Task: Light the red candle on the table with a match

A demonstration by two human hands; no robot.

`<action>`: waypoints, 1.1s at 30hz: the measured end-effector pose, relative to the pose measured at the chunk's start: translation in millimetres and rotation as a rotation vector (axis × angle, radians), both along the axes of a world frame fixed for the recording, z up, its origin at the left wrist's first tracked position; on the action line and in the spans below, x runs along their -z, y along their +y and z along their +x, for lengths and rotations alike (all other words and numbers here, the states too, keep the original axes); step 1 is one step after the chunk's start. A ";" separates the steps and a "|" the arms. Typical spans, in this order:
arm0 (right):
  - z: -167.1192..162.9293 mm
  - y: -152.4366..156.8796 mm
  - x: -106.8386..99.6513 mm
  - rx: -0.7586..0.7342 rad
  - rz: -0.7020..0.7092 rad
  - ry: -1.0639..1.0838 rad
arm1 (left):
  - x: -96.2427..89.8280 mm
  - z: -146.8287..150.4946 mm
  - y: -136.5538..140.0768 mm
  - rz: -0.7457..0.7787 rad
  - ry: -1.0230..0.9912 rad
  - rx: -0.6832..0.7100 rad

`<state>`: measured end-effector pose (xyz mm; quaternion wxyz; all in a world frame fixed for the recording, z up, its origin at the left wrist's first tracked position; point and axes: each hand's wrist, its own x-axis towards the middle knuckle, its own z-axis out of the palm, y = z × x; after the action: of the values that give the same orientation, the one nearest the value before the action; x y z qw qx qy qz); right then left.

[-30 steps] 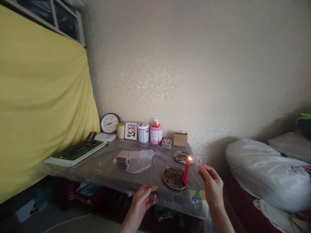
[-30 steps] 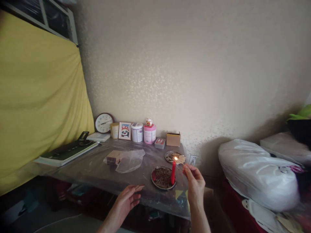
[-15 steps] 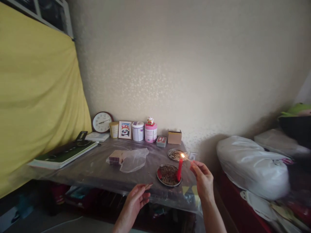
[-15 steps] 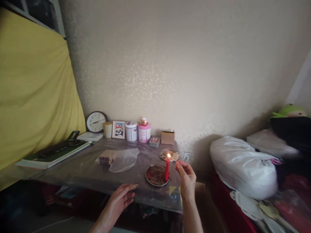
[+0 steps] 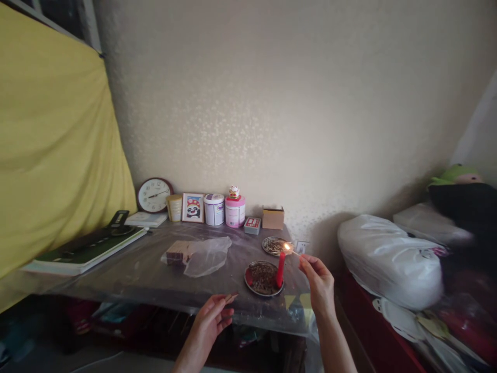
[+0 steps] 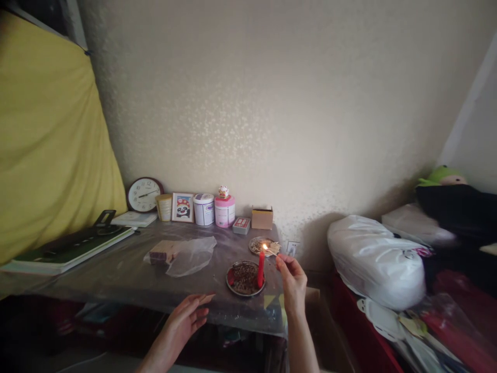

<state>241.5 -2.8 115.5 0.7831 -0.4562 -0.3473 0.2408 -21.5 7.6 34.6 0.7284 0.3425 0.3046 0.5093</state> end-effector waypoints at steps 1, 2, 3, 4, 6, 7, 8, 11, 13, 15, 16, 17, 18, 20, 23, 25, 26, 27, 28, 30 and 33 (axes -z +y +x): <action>-0.2 0.2 0.0 0.006 -0.002 -0.011 | 0.2 0.1 0.0 0.001 -0.002 -0.001; -0.4 0.6 0.1 0.012 -0.004 -0.021 | 0.0 0.2 0.0 -0.002 -0.003 -0.002; -0.7 1.0 0.1 0.018 -0.007 -0.030 | -0.6 0.4 -0.1 -0.006 -0.002 -0.004; -1.0 1.3 0.0 0.024 -0.011 -0.039 | -1.5 0.5 -0.3 -0.009 0.001 -0.004; -1.6 1.6 -0.4 0.036 -0.022 -0.057 | -3.7 0.7 -1.2 -0.012 0.011 -0.007; -2.0 1.4 -0.7 0.042 -0.028 -0.068 | -4.7 0.7 -1.7 -0.010 0.016 -0.006; -2.3 1.1 -1.0 0.047 -0.034 -0.079 | -5.4 0.6 -2.2 -0.007 0.019 -0.005; -3.0 -0.1 -1.7 0.059 -0.054 -0.115 | -5.3 0.0 -3.0 0.003 0.019 -0.001; -3.2 -0.3 -1.9 0.068 -0.068 -0.137 | -4.3 -0.4 -2.7 0.004 0.015 0.003; -3.2 0.3 -1.9 0.077 -0.080 -0.157 | -3.5 -0.5 -2.3 0.003 0.008 0.007; -3.2 0.7 -1.7 0.081 -0.084 -0.167 | -3.4 -0.5 -2.2 0.002 0.004 0.008; -3.1 1.3 -1.4 0.083 -0.087 -0.176 | -3.6 -0.4 -2.1 0.003 0.000 0.009; -2.9 1.8 -1.0 0.085 -0.088 -0.184 | -3.9 -0.3 -2.1 0.005 -0.003 0.011; -2.4 2.9 0.2 0.086 -0.088 -0.202 | -4.5 -0.2 -2.2 0.007 -0.001 0.012; -1.2 3.9 2.6 0.089 -0.087 -0.228 | -4.8 -0.1 -2.7 0.000 0.009 0.011; -0.6 4.1 3.7 0.095 -0.089 -0.239 | -5.0 0.0 -3.0 -0.009 0.008 0.009; -0.4 4.1 4.0 0.098 -0.090 -0.244 | -5.2 0.2 -3.3 -0.013 0.006 0.008; -0.4 4.1 4.1 0.101 -0.090 -0.248 | -5.7 0.3 -3.6 -0.015 0.005 0.005; -0.4 4.1 4.0 0.104 -0.089 -0.251 | -6.3 0.4 -3.9 -0.015 0.005 0.005; -0.8 4.1 3.7 0.108 -0.086 -0.257 | -7.8 0.5 -4.5 -0.017 0.009 0.002; -1.4 4.1 3.3 0.114 -0.086 -0.265 | -9.2 0.2 -4.7 -0.019 0.018 0.000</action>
<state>240.1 1.3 112.2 0.7226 -0.5360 -0.4105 0.1485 -21.2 2.9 43.8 0.7287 0.3403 0.3161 0.5032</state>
